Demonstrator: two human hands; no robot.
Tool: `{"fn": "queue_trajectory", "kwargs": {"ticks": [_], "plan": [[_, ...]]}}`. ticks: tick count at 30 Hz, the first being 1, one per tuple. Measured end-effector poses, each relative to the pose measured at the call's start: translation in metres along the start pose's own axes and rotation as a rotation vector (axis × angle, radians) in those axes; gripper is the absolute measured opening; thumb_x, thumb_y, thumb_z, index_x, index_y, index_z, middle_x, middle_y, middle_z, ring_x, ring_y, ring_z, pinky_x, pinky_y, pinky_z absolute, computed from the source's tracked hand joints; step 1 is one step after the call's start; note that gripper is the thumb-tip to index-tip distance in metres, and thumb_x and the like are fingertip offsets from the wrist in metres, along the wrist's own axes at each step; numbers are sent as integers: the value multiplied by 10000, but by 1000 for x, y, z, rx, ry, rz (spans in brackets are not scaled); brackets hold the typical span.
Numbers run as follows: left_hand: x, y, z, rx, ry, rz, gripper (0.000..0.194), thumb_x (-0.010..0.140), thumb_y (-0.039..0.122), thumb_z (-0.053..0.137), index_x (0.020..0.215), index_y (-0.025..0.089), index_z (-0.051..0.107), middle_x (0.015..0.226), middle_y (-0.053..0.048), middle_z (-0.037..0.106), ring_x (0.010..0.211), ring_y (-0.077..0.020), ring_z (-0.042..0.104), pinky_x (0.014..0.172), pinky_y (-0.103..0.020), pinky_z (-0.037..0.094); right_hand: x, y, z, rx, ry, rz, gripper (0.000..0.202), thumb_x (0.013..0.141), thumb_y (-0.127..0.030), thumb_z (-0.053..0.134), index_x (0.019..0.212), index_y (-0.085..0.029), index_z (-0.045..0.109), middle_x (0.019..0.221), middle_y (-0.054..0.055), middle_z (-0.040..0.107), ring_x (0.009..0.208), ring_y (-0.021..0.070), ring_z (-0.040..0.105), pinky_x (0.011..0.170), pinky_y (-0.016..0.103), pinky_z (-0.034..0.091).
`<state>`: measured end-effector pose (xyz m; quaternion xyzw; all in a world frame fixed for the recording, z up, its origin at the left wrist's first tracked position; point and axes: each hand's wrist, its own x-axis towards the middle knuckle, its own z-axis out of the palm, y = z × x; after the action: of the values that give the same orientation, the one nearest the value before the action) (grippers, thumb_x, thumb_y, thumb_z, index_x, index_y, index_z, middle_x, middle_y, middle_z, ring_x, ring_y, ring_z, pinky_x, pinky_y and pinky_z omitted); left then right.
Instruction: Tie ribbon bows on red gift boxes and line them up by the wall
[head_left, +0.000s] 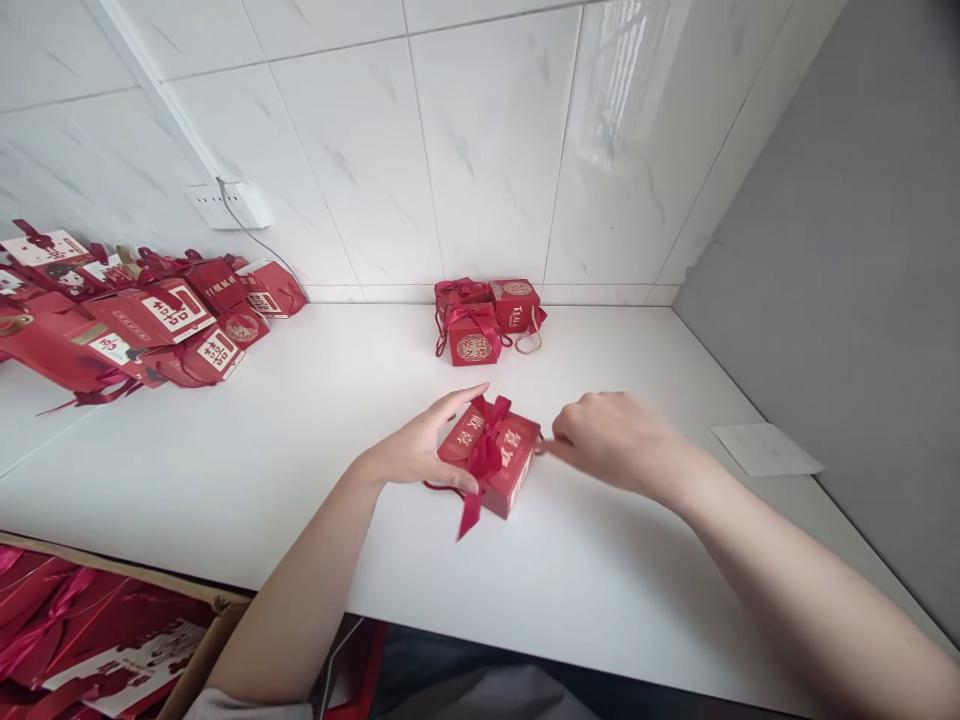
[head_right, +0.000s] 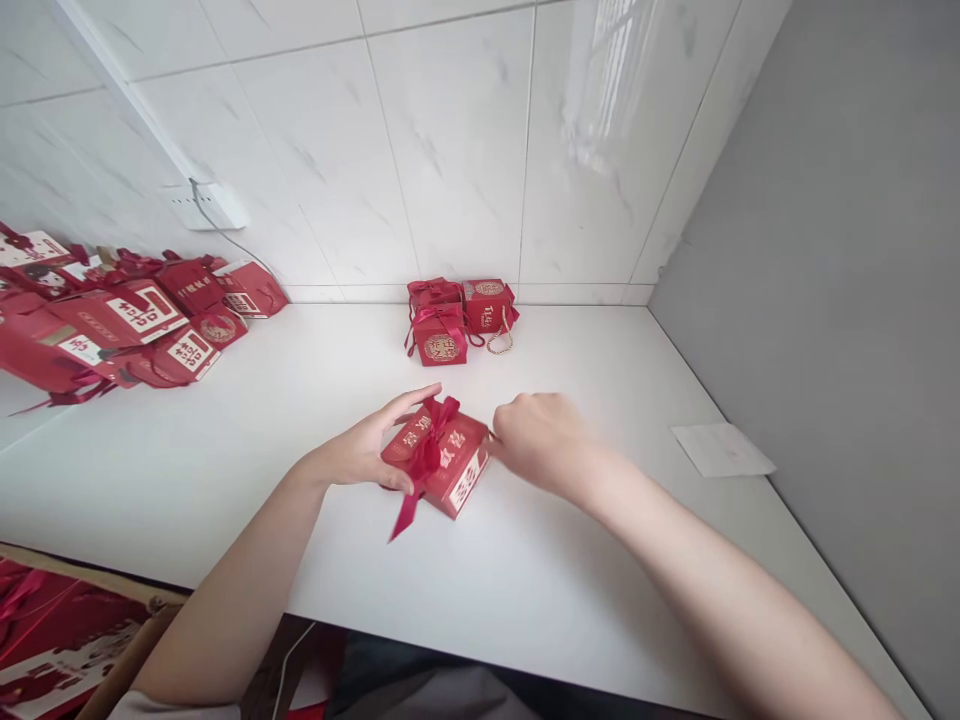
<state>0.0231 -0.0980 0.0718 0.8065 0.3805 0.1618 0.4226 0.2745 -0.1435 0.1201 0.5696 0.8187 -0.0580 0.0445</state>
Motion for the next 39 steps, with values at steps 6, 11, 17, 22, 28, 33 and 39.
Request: {"fn": "queue_trajectory", "kwargs": {"ticks": [6,11,17,22,28,33,39], "plan": [[-2,12,11,246,168,-20,1096,593,571,810,1509,355,247,1493,-103,344,1366,-365,363,1081,-536,394,1,12,0,54,265,118,345,990,-382,389,851,-218,658,690,47,677,613,212,625,518,282,324],[-2,21,10,254,272,67,468,881,498,545,1285,262,527,1470,-77,391,1407,-293,309,1151,-464,313,-5,5,2,499,187,-208,231,946,-453,500,1022,-258,599,663,-25,656,536,138,545,547,251,366],[3,16,7,106,348,64,350,918,292,463,1243,255,587,1246,-55,581,1191,-220,535,1058,-383,415,2,1,16,811,-56,-390,143,893,-363,575,958,-237,591,639,-36,618,465,109,522,470,229,375],[14,-1,7,-70,341,-57,307,887,422,546,1077,212,664,1135,-62,612,1087,-218,582,978,-363,456,9,9,19,1028,-286,-369,169,929,-372,511,907,-216,573,604,-31,635,456,112,550,484,231,441],[14,-6,-3,-130,350,46,216,818,386,657,860,181,603,962,-38,607,901,-166,585,855,-319,488,18,24,16,1067,-447,-341,344,917,-532,525,814,-203,513,709,8,679,542,119,601,503,225,435],[-12,6,-24,185,293,116,215,786,406,701,741,197,705,848,-56,616,821,-174,572,692,-282,477,24,27,21,1060,-401,-278,387,872,-580,578,827,-203,507,693,15,667,583,139,613,500,230,425],[-28,14,-33,245,11,19,201,834,392,642,796,246,774,893,-51,669,815,-173,617,681,-266,475,29,31,24,1092,-375,-252,423,872,-620,556,837,-199,525,724,21,675,595,141,626,505,228,423]]}}
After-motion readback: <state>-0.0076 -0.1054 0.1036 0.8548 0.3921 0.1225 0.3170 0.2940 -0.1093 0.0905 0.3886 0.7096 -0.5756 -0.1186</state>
